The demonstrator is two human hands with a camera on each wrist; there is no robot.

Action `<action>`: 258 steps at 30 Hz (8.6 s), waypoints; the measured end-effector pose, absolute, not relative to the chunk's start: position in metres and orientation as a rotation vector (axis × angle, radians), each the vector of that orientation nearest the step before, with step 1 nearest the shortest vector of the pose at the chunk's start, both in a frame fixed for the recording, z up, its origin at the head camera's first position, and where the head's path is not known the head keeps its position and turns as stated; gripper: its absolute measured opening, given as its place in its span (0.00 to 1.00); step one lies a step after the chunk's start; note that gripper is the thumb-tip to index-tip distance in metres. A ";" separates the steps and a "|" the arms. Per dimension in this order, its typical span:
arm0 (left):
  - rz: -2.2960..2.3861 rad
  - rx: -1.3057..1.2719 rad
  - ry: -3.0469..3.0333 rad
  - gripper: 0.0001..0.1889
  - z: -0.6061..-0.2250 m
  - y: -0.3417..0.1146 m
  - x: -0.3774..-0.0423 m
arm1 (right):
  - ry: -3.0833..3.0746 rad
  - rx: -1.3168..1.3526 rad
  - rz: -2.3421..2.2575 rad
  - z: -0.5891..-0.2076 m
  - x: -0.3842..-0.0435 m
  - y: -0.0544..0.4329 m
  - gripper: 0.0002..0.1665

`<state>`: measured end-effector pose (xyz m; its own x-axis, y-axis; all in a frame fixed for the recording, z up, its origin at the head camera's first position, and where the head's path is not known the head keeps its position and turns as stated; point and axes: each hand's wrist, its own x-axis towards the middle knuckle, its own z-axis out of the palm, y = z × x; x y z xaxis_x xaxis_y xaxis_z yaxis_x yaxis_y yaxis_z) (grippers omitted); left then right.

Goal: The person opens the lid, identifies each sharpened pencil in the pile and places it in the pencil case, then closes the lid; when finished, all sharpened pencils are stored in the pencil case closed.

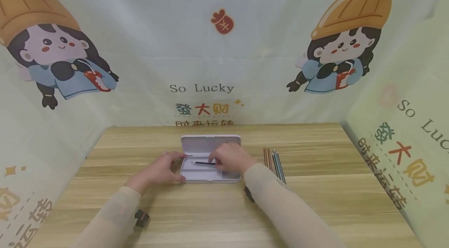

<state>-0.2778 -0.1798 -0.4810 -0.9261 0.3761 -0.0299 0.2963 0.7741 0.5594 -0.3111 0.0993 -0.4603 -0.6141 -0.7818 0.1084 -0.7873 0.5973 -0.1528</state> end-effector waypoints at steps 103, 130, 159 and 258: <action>0.895 0.506 2.785 0.45 -0.479 -0.180 -0.279 | -3.128 0.200 0.515 -0.469 -0.252 0.268 0.25; 0.885 0.516 2.779 0.45 -0.479 -0.180 -0.279 | -3.126 0.119 0.464 -0.474 -0.254 0.276 0.25; 0.881 0.518 2.786 0.45 -0.481 -0.181 -0.279 | -2.890 0.799 0.534 -0.463 -0.259 0.249 0.15; 0.888 0.508 2.783 0.45 -0.478 -0.180 -0.278 | -2.821 1.112 0.491 -0.465 -0.298 0.098 0.11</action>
<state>-0.2778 -0.1796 -0.4780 -0.9262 0.3717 -0.0631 0.2664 0.7636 0.5881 -0.2977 0.0979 -0.4654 -0.7355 -0.6532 0.1799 -0.6756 0.6870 -0.2677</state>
